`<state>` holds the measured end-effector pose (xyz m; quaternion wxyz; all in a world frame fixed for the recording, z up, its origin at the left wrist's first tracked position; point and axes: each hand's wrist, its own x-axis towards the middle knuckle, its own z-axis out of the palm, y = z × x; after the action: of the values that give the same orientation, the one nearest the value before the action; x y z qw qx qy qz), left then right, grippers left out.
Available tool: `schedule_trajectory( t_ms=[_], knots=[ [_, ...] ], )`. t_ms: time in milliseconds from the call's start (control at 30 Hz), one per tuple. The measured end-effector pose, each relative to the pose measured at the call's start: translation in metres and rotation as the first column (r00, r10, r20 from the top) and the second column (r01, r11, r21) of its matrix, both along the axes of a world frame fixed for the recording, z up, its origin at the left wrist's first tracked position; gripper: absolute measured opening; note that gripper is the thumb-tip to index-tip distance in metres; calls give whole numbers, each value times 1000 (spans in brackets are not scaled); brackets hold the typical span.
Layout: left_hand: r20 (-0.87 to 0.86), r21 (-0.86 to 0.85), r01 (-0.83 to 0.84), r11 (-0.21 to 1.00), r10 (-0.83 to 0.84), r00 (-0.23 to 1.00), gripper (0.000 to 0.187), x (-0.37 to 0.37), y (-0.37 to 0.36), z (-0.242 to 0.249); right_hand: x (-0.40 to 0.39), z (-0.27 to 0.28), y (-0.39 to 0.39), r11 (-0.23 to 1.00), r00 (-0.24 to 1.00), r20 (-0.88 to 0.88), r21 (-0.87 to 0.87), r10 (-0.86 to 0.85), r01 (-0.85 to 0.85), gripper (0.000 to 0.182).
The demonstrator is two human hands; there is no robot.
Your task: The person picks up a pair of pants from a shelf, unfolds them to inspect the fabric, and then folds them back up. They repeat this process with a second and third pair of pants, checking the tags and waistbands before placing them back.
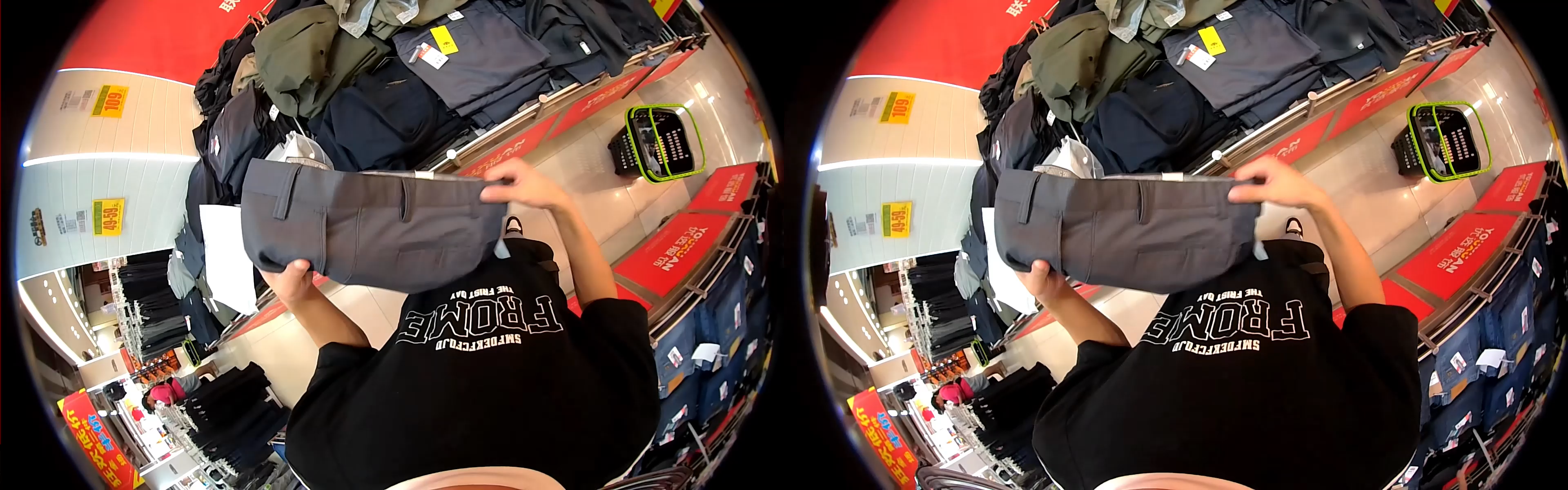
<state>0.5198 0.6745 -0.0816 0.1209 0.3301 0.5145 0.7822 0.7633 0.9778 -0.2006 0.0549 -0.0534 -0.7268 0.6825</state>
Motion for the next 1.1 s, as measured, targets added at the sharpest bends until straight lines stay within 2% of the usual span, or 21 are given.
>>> schedule_trajectory(
  t_ms=[33,100,167,200,267,367,433,467,533,567,600,633,700,767,800,833,867,900,967,1033,1100],
  knots=[
    [2,0,-4,1000,4,1000,90,-3,1,-2,8,12,7,990,993,-15,-82,-116,115,34],
    [-22,-131,-13,991,10,1000,87,-10,0,-8,24,49,19,943,926,-196,13,-323,331,34],
    [37,-228,115,967,-109,993,59,-8,7,-4,41,85,24,854,783,-453,85,-426,514,40],
    [64,-308,216,927,-206,976,54,-15,4,-13,50,107,21,772,693,-563,145,-449,619,43],
    [162,-428,351,833,-311,936,48,-15,8,-26,58,138,10,686,510,-780,148,-362,713,43],
    [299,-441,527,727,-434,850,39,13,35,-36,66,167,-10,566,409,-905,278,-115,776,43],
    [246,-520,638,568,-615,749,42,14,43,-53,68,174,-25,486,325,-943,249,-76,837,42],
    [283,-627,653,424,-657,698,54,12,45,-55,72,174,-27,483,333,-940,258,-76,837,42],
    [289,-578,698,422,-694,659,60,23,60,-60,84,173,-26,461,266,-960,275,88,844,41],
    [286,-536,733,419,-727,624,67,27,68,-62,88,177,-26,458,275,-957,286,91,842,41],
    [382,-519,777,356,-717,584,75,25,70,-74,93,184,-26,436,336,-930,368,152,821,41],
    [398,-377,838,396,-748,532,67,39,86,-64,96,189,-26,408,394,-895,446,210,797,41],
    [416,-443,771,457,-657,629,52,42,89,-79,101,194,-29,392,427,-882,472,200,790,43],
    [377,-482,725,491,-631,678,24,46,98,-79,106,200,-28,307,472,-857,516,209,800,43],
    [275,-480,678,557,-639,719,23,48,102,-75,108,200,-28,300,480,-852,522,207,798,43],
    [170,-470,628,620,-635,754,21,49,105,-73,110,200,-29,221,433,-883,466,182,857,44],
    [181,-476,578,663,-569,802,21,50,102,-71,109,201,-29,138,381,-910,404,162,904,45],
    [135,-424,518,743,-514,847,19,50,98,-73,103,198,-33,41,259,-961,264,100,964,44],
    [35,-285,490,824,-502,864,20,54,97,-55,131,198,-31,-122,323,-943,312,77,942,45],
    [-125,-110,491,864,-502,856,22,63,98,-39,171,184,-33,-103,259,-965,253,42,962,51],
    [-135,66,588,806,-577,806,20,73,96,-23,202,179,-35,-158,169,-982,155,79,975,55]
  ],
)
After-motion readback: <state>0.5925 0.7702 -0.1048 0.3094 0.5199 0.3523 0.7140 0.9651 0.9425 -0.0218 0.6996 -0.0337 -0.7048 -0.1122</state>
